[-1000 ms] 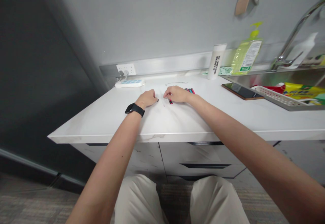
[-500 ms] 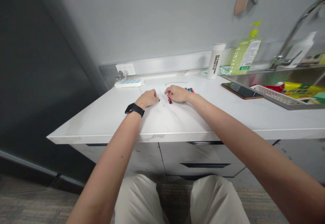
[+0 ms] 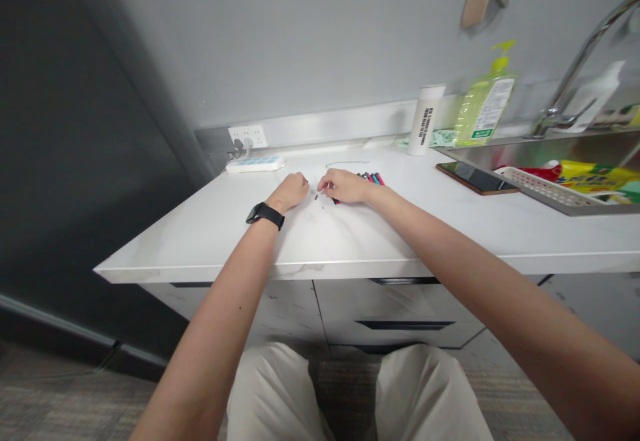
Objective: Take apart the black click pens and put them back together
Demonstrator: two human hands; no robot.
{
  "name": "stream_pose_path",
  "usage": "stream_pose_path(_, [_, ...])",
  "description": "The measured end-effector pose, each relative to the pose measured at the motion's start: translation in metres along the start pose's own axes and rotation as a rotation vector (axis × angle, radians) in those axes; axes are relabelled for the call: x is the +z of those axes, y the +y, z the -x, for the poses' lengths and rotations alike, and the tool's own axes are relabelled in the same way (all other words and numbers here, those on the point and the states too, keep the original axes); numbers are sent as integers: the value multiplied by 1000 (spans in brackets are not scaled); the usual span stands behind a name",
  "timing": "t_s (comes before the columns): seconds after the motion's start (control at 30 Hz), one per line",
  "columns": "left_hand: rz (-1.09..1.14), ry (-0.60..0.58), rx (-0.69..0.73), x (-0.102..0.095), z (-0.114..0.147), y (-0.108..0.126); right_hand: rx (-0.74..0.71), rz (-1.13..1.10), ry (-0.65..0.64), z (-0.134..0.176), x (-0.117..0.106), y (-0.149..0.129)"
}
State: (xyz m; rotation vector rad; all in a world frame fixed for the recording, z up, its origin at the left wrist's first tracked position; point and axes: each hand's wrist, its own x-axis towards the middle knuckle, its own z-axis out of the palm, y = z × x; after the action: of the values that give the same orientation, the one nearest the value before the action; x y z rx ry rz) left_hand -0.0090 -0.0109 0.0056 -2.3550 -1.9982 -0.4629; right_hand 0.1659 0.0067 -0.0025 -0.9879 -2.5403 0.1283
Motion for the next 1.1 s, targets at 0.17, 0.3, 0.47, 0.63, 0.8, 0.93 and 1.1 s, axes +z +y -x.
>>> stream_pose_path(0.17, [41, -9, -50, 1, 1, 1, 29, -2, 6, 0, -3, -1])
stream_pose_path(0.3, [34, -26, -5, 3, 0, 0, 42, 5, 11, 0, -3, 1])
stream_pose_path(0.47, [34, -73, 61, 0, 4, 2, 61, 8, 1, 0, -2, 3])
stream_pose_path(0.63, [57, -72, 90, 0, 4, 2, 58, 4, -6, 0, -2, 3])
stream_pose_path(0.8, [53, -69, 95, 2, 2, 0, 66, -3, -2, 0, -2, 4])
stream_pose_path(0.93, [69, 14, 181, -1, 2, 3, 78, -24, 35, -1, -1, 7])
stream_pose_path(1.1, [165, 228, 337, -5, 2, 7, 242, -257, 117, -5, -1, 3])
